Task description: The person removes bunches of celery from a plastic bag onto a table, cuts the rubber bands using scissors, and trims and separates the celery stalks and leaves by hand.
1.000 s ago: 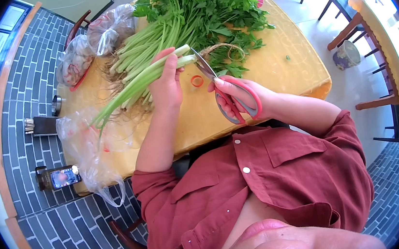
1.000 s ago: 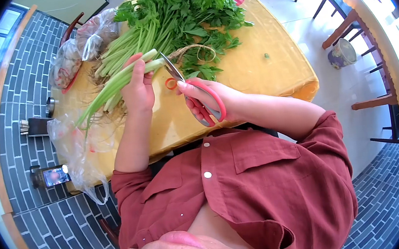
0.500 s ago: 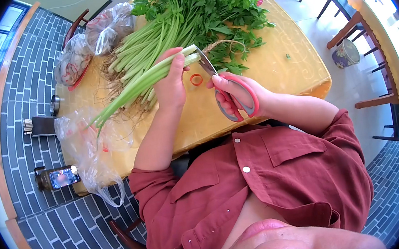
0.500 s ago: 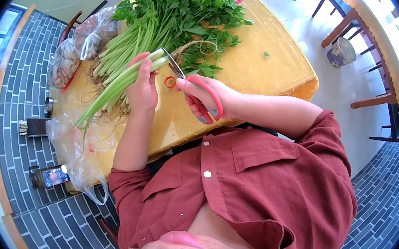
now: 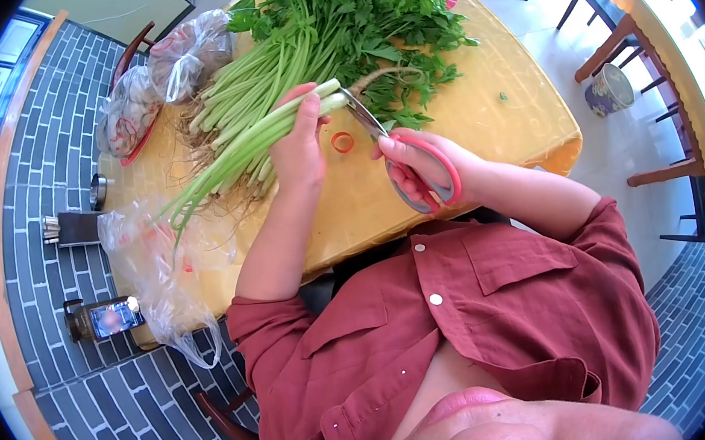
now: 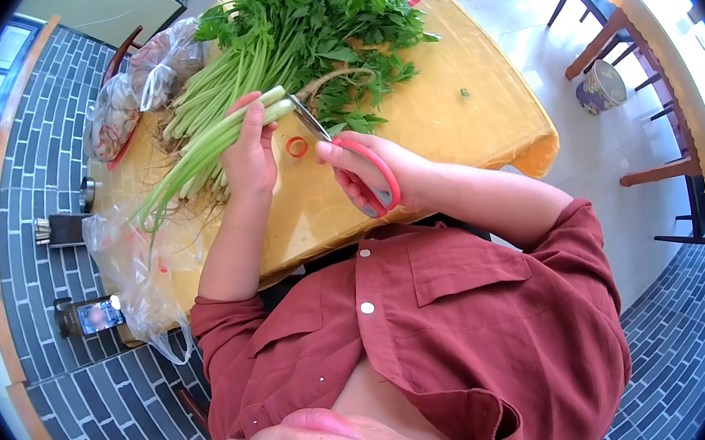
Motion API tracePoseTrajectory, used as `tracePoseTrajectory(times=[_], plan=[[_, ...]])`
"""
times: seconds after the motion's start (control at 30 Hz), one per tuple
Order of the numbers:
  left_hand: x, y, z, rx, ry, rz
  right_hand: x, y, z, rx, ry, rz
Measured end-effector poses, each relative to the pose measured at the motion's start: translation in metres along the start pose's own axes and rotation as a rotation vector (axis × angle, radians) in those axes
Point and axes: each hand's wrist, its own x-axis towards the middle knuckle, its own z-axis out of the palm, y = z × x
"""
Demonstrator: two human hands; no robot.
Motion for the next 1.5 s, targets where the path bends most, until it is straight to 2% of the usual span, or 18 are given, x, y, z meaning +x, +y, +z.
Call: tracePoseTrajectory(times=[0.13, 0.23, 0.43, 0.53, 0.57, 0.63, 0.73, 0.83, 1.03, 1.17, 1.27, 1.33, 1.5], plan=[[-0.009, 0.001, 0.008, 0.076, -0.029, 0.035, 0.009, -0.004, -0.004, -0.043, 0.009, -0.047], [-0.009, 0.000, 0.010, 0.002, -0.024, 0.041, 0.010, -0.007, -0.002, -0.042, 0.031, -0.054], [-0.008, -0.002, 0.008, -0.016, -0.045, -0.038, 0.005, -0.005, 0.000, 0.128, 0.071, 0.041], [-0.014, 0.000, 0.013, 0.061, -0.123, -0.102, 0.007, -0.005, 0.001, 0.083, 0.120, 0.025], [-0.013, 0.001, 0.014, 0.025, -0.091, -0.073, 0.005, -0.006, 0.001, 0.070, 0.118, 0.023], [-0.006, 0.007, 0.013, -0.049, -0.021, -0.001, 0.004, -0.012, 0.001, 0.033, 0.106, 0.012], [0.007, 0.021, 0.000, -0.221, -0.051, 0.006, 0.002, -0.007, -0.006, 0.153, 0.068, -0.002], [0.016, 0.037, -0.004, -0.260, -0.099, 0.013, 0.008, -0.005, -0.030, 0.204, -0.087, 0.040], [0.028, 0.121, 0.018, -0.281, -0.091, 0.202, 0.005, -0.011, -0.036, 0.177, -0.172, 0.094], [0.046, 0.187, 0.012, -0.343, -0.285, 0.330, 0.003, -0.009, -0.041, 0.164, -0.220, 0.063], [0.049, 0.234, 0.008, -0.253, -0.273, 0.473, 0.004, -0.008, -0.043, 0.173, -0.244, 0.047], [0.043, 0.261, 0.001, -0.206, -0.174, 0.581, 0.003, -0.007, -0.044, 0.176, -0.247, 0.040], [0.027, 0.312, -0.057, 0.132, 0.006, 0.747, 0.005, -0.005, -0.047, 0.182, -0.236, 0.043]])
